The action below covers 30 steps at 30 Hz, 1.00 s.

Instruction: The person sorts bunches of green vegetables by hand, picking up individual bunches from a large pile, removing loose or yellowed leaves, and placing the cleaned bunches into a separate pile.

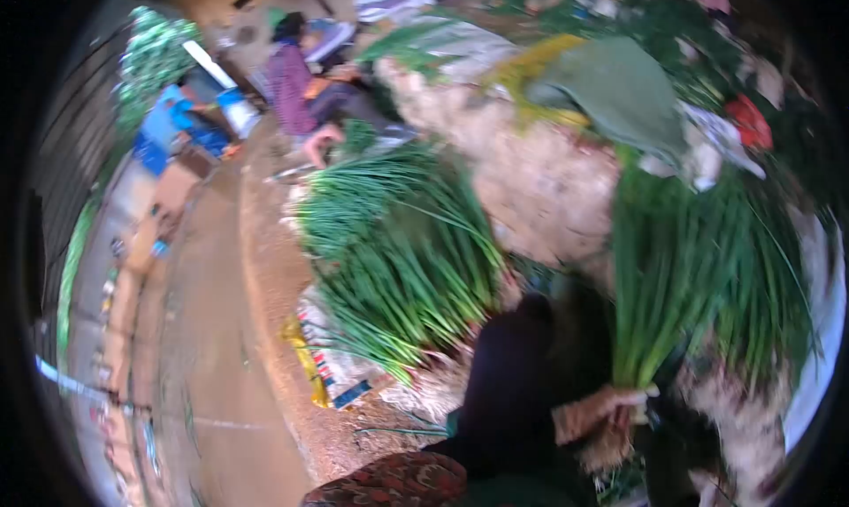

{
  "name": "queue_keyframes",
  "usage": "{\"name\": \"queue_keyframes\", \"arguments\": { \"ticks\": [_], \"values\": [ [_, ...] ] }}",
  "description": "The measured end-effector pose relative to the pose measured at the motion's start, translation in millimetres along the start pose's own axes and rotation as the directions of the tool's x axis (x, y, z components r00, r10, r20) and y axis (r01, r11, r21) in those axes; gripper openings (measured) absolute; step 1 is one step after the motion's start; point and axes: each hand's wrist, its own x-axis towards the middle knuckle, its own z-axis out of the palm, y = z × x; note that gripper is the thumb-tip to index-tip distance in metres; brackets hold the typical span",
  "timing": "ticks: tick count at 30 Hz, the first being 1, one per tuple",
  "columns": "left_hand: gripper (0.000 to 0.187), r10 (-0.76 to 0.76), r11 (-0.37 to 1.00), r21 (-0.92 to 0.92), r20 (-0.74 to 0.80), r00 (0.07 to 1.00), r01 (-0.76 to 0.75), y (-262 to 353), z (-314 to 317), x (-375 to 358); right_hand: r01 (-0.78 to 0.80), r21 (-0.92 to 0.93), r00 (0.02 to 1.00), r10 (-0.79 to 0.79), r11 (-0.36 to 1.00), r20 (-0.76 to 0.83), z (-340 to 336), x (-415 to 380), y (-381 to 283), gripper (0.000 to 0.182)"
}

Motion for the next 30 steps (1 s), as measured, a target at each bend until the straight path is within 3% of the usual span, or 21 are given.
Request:
{"name": "queue_keyframes", "arguments": {
  "ticks": [2, 4, 5, 7, 8, 9, 11, 12, 13, 15, 16, 17, 18, 19, 21, 24, 25, 27, 28, 29, 30],
  "values": [
    [0.036, 0.092, 0.925, 0.37, 0.015, 0.996, -0.091, 27, 22, -21, -0.084, -0.234, 0.984, 0.044, 0.969, -0.171, -77, -25, 57, 0.03],
    [0.036, 0.013, 0.918, 0.397, -0.042, 0.999, 0.005, 31, 27, -20, -0.289, -0.461, 0.928, 0.127, 0.839, -0.35, -162, -68, 104, 0.029],
    [0.037, -0.016, 0.92, 0.39, -0.062, 0.998, 0.039, 27, 25, -14, -0.392, -0.547, 0.894, 0.166, 0.74, -0.416, -199, -91, 117, 0.029],
    [0.038, -0.098, 0.995, -0.006, -0.089, 0.991, 0.097, 7, 10, 5, -0.511, -0.671, 0.851, 0.21, 0.537, -0.481, -243, -117, 108, 0.028],
    [0.039, -0.129, 0.991, -0.058, -0.101, 0.986, 0.124, 2, 7, 7, -0.523, -0.709, 0.848, 0.207, 0.473, -0.488, -248, -123, 89, 0.027],
    [0.039, -0.137, 0.987, -0.1, -0.131, 0.982, 0.124, 0, 4, 12, -0.486, -0.723, 0.865, 0.155, 0.49, -0.477, -240, -117, 67, 0.027],
    [0.04, -0.144, 0.981, -0.159, -0.176, 0.974, 0.116, -7, -1, 18, -0.171, -0.585, 0.928, -0.069, 0.793, -0.365, -184, -84, 8, 0.026],
    [0.04, -0.146, 0.979, -0.162, -0.155, 0.977, 0.121, -7, -2, 18, 0.144, -0.284, 0.927, -0.23, 0.948, -0.295, -136, -66, -42, 0.033],
    [0.042, -0.137, 0.982, -0.142, -0.108, 0.985, 0.122, -6, -1, 16, 0.273, 0.521, 0.962, -0.221, 0.808, -0.161, -95, -37, -43, 0.028],
    [0.044, -0.104, 0.984, -0.153, -0.066, 0.992, 0.093, -4, 2, 13, -0.085, 0.524, 0.983, -0.015, 0.848, 0.184, -36, 37, -30, 0.045],
    [0.045, -0.097, 0.985, -0.146, -0.068, 0.993, 0.086, -2, 5, 10, -0.144, 0.293, 0.981, 0.098, 0.945, 0.168, -3, 69, -35, 0.034],
    [0.045, -0.09, 0.987, -0.14, -0.068, 0.994, 0.08, 0, 9, 6, 0.054, 0.149, 0.995, -0.065, 0.987, 0.076, 30, 108, -5, 0.026],
    [0.046, -0.077, 0.989, -0.13, -0.065, 0.995, 0.068, 3, 11, 5, 0.172, -0.085, 0.985, -0.173, 0.981, 0.004, 53, 131, 0, 0.032],
    [0.044, -0.093, 0.985, -0.147, -0.048, 0.995, 0.085, 5, 10, 7, 0.096, -0.292, 0.992, -0.114, 0.951, -0.045, 70, 142, -13, 0.038],
    [0.042, -0.136, 0.974, -0.187, -0.015, 0.991, 0.131, 4, 5, 9, -0.035, -0.41, 0.999, 0.024, 0.912, -0.031, 85, 140, -48, 0.042],
    [0.044, -0.168, 0.964, -0.219, -0.075, 0.983, 0.148, 0, 0, 14, -0.106, -0.378, 0.994, 0.11, 0.92, -0.013, 105, 152, -39, 0.037],
    [0.046, -0.176, 0.963, -0.226, -0.107, 0.979, 0.148, 1, 5, 15, 0.102, -0.456, 0.995, -0.087, 0.884, 0.054, 108, 154, -25, 0.035],
    [0.041, -0.125, 0.988, -0.118, -0.223, 0.967, 0.1, 4, 27, 17, 0.49, -0.547, 0.868, -0.439, 0.679, 0.233, 113, 150, 1, 0.032],
    [0.039, -0.096, 0.995, -0.067, -0.279, 0.956, 0.08, 5, 34, 18, 0.04, -0.213, 0.995, -0.02, 0.976, 0.093, 109, 130, -19, 0.034],
    [0.039, -0.137, 0.991, -0.027, -0.197, 0.971, 0.134, 5, 19, 21, 0.126, -0.026, 0.982, -0.12, 0.992, 0.147, 100, 98, -36, 0.033],
    [0.038, -0.184, 0.982, 0.016, -0.116, 0.976, 0.187, 4, -6, 25, 0.253, -0.134, 0.953, -0.223, 0.958, 0.203, 98, 72, -48, 0.033]
  ]
}}
